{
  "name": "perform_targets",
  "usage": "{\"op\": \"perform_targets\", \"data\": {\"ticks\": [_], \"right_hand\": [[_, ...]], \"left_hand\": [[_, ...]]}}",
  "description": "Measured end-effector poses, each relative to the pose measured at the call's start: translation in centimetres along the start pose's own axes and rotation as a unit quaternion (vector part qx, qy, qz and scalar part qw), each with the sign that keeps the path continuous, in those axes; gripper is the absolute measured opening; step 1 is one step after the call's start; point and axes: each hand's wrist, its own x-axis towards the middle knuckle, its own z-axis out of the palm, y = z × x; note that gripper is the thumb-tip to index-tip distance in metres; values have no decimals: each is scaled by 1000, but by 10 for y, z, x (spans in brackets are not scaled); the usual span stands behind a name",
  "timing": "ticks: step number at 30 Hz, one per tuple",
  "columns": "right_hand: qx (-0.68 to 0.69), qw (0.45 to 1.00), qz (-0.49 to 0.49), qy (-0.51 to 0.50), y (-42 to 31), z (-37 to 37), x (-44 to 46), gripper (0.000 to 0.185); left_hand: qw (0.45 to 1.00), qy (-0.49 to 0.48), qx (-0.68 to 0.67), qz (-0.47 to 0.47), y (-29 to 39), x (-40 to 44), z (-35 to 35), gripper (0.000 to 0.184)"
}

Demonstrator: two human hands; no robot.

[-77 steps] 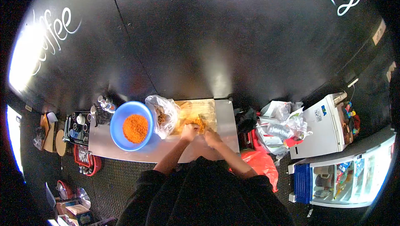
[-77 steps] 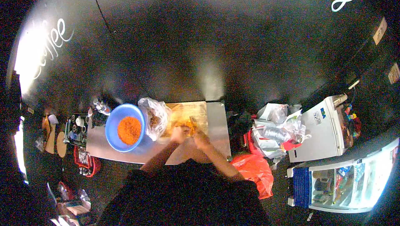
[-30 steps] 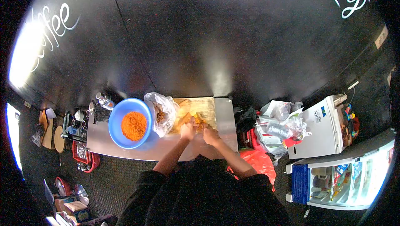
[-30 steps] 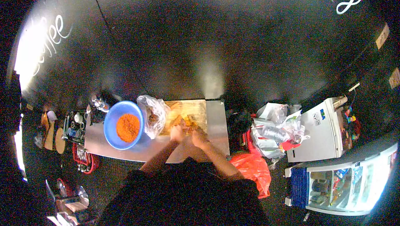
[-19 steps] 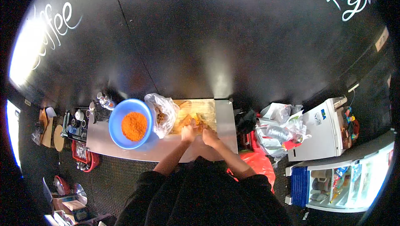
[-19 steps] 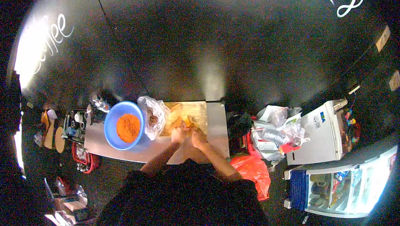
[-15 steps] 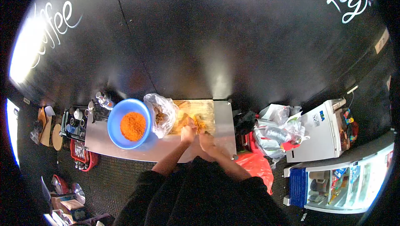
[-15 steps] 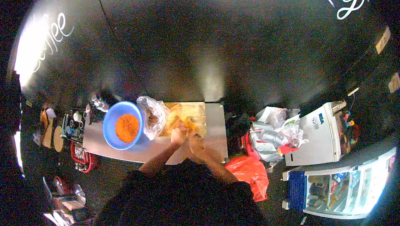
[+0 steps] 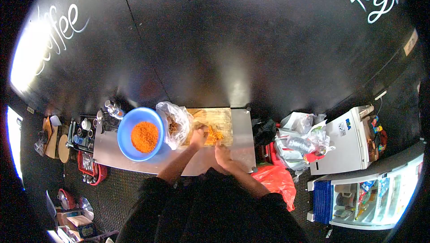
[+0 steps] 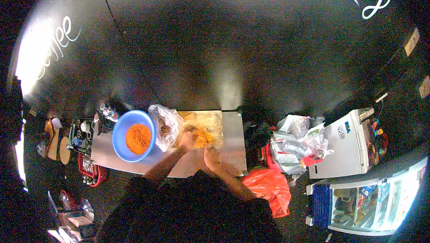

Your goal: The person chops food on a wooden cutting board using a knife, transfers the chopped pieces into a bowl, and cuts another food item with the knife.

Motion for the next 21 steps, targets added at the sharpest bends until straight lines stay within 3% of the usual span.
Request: {"op": "perform_targets", "data": {"ticks": [2,4,5,8,10,11,13,15,18,21], "right_hand": [[5,1000,10,-22,-1,2,3,22],[-59,990,-100,85,-1,0,12,19],[-59,989,-100,87,3,-3,15,19],[54,992,-113,-2,-20,-73,14,17],[159,986,18,-47,-25,-71,11,20],[157,986,16,-46,-25,-63,9,20],[31,998,24,-56,-23,-43,2,23],[42,999,-6,-20,-19,-33,3,25],[104,994,-20,21,-11,-32,26,25],[106,992,-65,-36,-18,-64,26,25]], "left_hand": [[999,-38,10,-33,-6,-5,6,19],[995,-77,19,-64,-1,-8,4,18],[993,-83,-24,-77,1,-8,3,19],[991,-57,-85,-84,2,-9,-1,20],[991,-27,-105,-79,2,-10,-2,21],[989,-44,-109,-86,1,-9,-2,20],[987,-58,-113,-96,-6,-11,4,19],[970,-33,-205,-124,-20,-14,15,15],[988,-47,-118,-88,-1,-5,-9,12],[990,-58,-107,-77,-11,-8,-2,11]]}}
